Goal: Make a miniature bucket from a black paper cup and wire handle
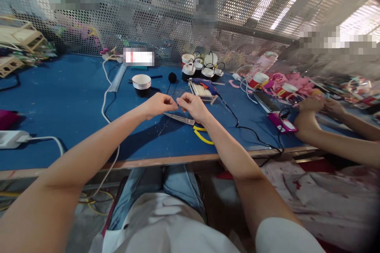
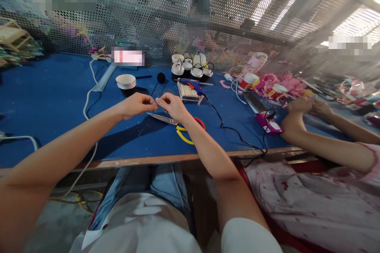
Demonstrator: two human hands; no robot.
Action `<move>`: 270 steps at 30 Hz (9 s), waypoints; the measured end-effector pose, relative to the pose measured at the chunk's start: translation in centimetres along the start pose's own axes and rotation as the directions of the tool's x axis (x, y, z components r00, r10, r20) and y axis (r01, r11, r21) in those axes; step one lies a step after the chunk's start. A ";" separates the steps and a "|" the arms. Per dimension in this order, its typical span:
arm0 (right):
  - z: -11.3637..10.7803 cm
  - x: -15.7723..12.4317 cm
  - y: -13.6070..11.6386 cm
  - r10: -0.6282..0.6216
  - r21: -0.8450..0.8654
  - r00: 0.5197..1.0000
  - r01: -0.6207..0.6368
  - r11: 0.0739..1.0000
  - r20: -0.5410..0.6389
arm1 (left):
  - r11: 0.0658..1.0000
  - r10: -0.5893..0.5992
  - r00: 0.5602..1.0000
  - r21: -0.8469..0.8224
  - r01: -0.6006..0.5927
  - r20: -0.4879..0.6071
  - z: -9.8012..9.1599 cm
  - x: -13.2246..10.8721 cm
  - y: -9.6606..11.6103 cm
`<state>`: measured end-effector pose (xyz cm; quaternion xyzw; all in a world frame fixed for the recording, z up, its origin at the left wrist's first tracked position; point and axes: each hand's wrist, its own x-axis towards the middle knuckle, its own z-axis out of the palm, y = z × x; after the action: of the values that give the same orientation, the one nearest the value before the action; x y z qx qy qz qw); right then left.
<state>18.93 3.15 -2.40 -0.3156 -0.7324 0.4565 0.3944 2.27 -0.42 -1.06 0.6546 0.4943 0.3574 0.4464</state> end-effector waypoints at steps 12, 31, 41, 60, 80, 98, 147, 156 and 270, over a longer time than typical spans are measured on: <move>0.3 0.1 0.3 0.096 0.208 0.991 -0.114 0.971 0.092 | 0.991 -0.043 0.997 -0.124 0.050 0.058 0.1 -0.1 0.3; 0.5 -0.2 -0.3 -0.016 -0.139 0.998 0.008 0.990 -0.062 | 1.000 -0.010 1.000 0.003 0.010 0.017 -0.1 -0.3 0.6; 0.2 0.0 0.0 0.025 0.131 0.996 -0.037 0.991 0.089 | 0.989 -0.073 0.992 -0.122 0.086 0.107 -0.1 -0.5 1.0; 0.1 0.0 -0.1 0.075 0.150 0.993 -0.088 0.985 0.091 | 0.998 -0.042 0.997 -0.053 0.045 0.059 -0.2 -0.2 0.5; 0.7 0.0 0.2 -0.082 -0.161 0.986 0.058 0.985 -0.146 | 0.998 -0.024 1.000 -0.052 0.023 -0.015 0.4 -0.3 0.6; 0.4 0.2 0.1 -0.068 -0.147 0.993 0.053 0.988 -0.095 | 0.955 0.194 0.975 0.247 -0.164 -0.105 0.4 0.2 -0.2; 0.4 0.0 -0.1 -0.023 -0.154 0.994 0.006 0.988 -0.111 | 0.998 0.041 0.999 -0.038 -0.041 -0.009 0.3 -0.1 0.3; 0.6 0.0 0.0 -0.015 -0.140 0.992 -0.002 0.990 -0.122 | 0.998 -0.029 1.000 -0.050 0.029 0.000 0.5 -0.2 0.5; 0.9 0.0 0.3 0.021 -0.169 0.995 -0.037 0.985 -0.096 | 0.957 0.212 0.949 0.245 -0.153 -0.235 1.4 -0.7 -0.8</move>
<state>18.22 2.86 -2.93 -0.3799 -0.7446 0.3826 0.3935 3.13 -1.35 -2.34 0.6917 0.5224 0.4218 0.2661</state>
